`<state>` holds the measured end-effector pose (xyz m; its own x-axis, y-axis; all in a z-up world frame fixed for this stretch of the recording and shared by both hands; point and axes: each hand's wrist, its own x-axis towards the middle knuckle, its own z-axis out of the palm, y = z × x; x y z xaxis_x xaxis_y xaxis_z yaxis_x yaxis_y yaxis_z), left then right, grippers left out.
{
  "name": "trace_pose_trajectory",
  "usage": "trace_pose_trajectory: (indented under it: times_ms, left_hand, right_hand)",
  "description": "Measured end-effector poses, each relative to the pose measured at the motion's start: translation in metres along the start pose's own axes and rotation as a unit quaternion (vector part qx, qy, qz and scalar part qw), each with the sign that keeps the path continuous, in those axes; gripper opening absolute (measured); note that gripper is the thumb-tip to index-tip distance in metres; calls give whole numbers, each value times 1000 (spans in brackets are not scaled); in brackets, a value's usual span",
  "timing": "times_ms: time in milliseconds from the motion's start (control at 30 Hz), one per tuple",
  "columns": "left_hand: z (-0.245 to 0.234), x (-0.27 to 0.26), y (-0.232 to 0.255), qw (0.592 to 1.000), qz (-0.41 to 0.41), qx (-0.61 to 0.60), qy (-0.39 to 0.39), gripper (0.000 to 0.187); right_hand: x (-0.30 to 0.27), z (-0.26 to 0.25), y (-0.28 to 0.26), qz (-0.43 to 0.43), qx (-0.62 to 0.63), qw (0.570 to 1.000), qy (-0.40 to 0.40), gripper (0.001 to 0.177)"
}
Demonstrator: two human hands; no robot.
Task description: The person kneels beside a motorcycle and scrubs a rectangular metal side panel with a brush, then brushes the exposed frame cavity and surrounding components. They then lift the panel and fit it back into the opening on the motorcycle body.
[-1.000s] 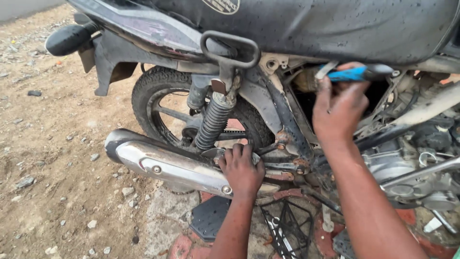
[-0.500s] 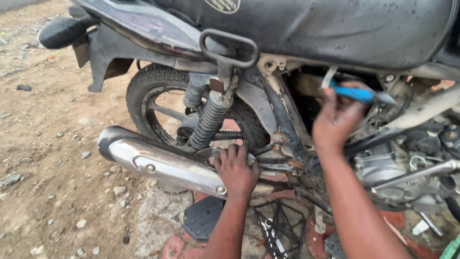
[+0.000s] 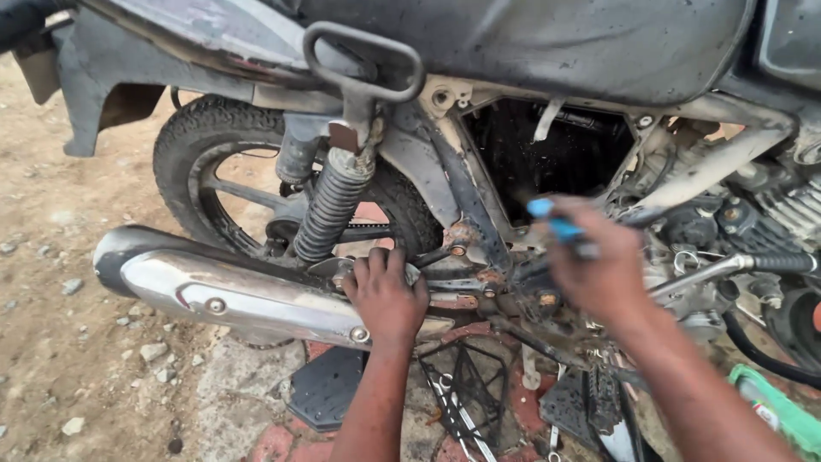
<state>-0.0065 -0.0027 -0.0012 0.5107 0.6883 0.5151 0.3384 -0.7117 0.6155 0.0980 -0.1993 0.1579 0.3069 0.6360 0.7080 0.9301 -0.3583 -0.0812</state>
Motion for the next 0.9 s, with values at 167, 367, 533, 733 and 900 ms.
trace_pose_trajectory:
  times_ms: [167,367,533,733,900]
  left_hand:
    - [2,0,-7,1000,11,-3,24,52]
    - [2,1,-3,1000,6,-10,13,51]
    - [0,-2,-6,1000,10,-10,4,49]
    - [1,0,-5,1000,6,-12,1,49]
    - [5,4,-7,1000,19,3,13,52]
  right_hand:
    - [18,-56,-5,-102,-221,970,-21,28]
    - [-7,-20,-16,-159,-187,959,-138,46]
    - [1,-23,-5,-1,-365,907,-211,25]
    - [-9,-48,-25,-41,-60,997,7,27]
    - [-8,-58,15,7,9,974,228,18]
